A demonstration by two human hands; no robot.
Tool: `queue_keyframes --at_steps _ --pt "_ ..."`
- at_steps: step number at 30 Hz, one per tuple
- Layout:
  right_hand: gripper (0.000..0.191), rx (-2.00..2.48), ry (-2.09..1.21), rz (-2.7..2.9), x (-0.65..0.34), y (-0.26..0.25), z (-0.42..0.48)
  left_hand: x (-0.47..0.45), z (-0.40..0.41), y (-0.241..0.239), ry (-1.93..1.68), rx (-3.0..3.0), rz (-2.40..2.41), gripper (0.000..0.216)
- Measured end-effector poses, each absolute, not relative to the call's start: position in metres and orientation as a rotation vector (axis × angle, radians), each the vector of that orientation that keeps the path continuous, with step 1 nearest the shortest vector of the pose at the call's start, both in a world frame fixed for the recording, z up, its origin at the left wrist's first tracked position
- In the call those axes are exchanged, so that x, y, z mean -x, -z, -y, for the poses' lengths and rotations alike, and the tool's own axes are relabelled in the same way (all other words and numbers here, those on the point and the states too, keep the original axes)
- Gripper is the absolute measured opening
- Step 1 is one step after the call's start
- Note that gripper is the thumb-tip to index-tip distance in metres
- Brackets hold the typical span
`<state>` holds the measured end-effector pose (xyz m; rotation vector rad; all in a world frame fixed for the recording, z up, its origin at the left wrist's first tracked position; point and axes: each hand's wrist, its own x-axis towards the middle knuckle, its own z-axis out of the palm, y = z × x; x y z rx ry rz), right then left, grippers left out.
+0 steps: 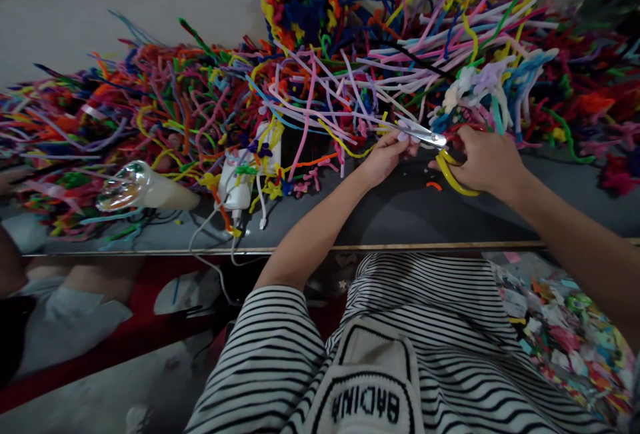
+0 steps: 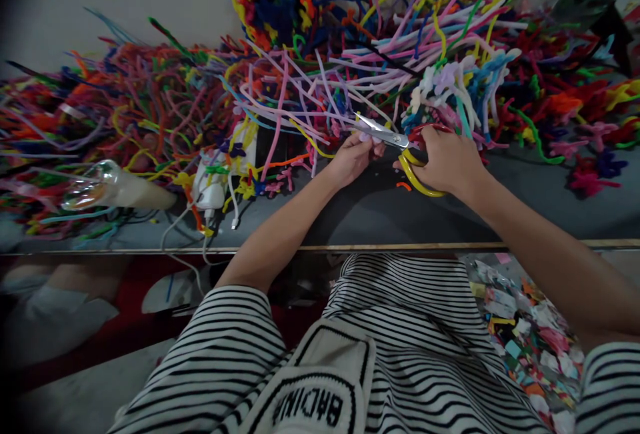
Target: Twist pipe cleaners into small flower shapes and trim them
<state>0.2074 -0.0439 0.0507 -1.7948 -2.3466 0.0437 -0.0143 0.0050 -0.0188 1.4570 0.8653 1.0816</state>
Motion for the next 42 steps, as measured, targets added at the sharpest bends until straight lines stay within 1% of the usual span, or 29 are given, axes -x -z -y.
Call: queue_keyframes --at_steps 3,8,13,16,23,30,37,42 --pt "0.07 1.836 -0.009 2.428 -0.204 -0.054 0.043 0.014 -0.002 0.015 -1.021 -1.372 -0.802 0.041" --pt "0.072 1.871 -0.068 2.465 -0.197 -0.059 0.043 0.014 0.001 0.008 -1.019 -1.17 -0.735 0.036" --pt "0.071 1.852 -0.064 2.495 -0.193 -0.059 0.042 0.015 0.004 0.007 -1.023 -0.998 -0.678 0.034" --pt "0.071 1.84 -0.097 2.493 -0.193 -0.061 0.042 0.016 0.001 0.011 -1.029 -1.03 -0.642 0.033" --pt "0.072 1.825 -0.113 2.486 -0.195 -0.066 0.042 0.018 -0.007 0.022 -1.054 -1.223 -0.619 0.039" --pt "0.076 1.825 0.041 2.479 -0.201 -0.069 0.04 0.019 -0.01 0.026 -1.044 -1.286 -0.601 0.043" --pt "0.083 1.877 0.155 2.379 -0.218 -0.079 0.038 0.022 -0.009 0.021 -1.026 -1.227 -0.605 0.035" --pt "0.078 1.941 0.076 2.312 -0.224 -0.083 0.034 0.019 -0.004 0.015 -1.044 -1.122 -0.615 0.034"
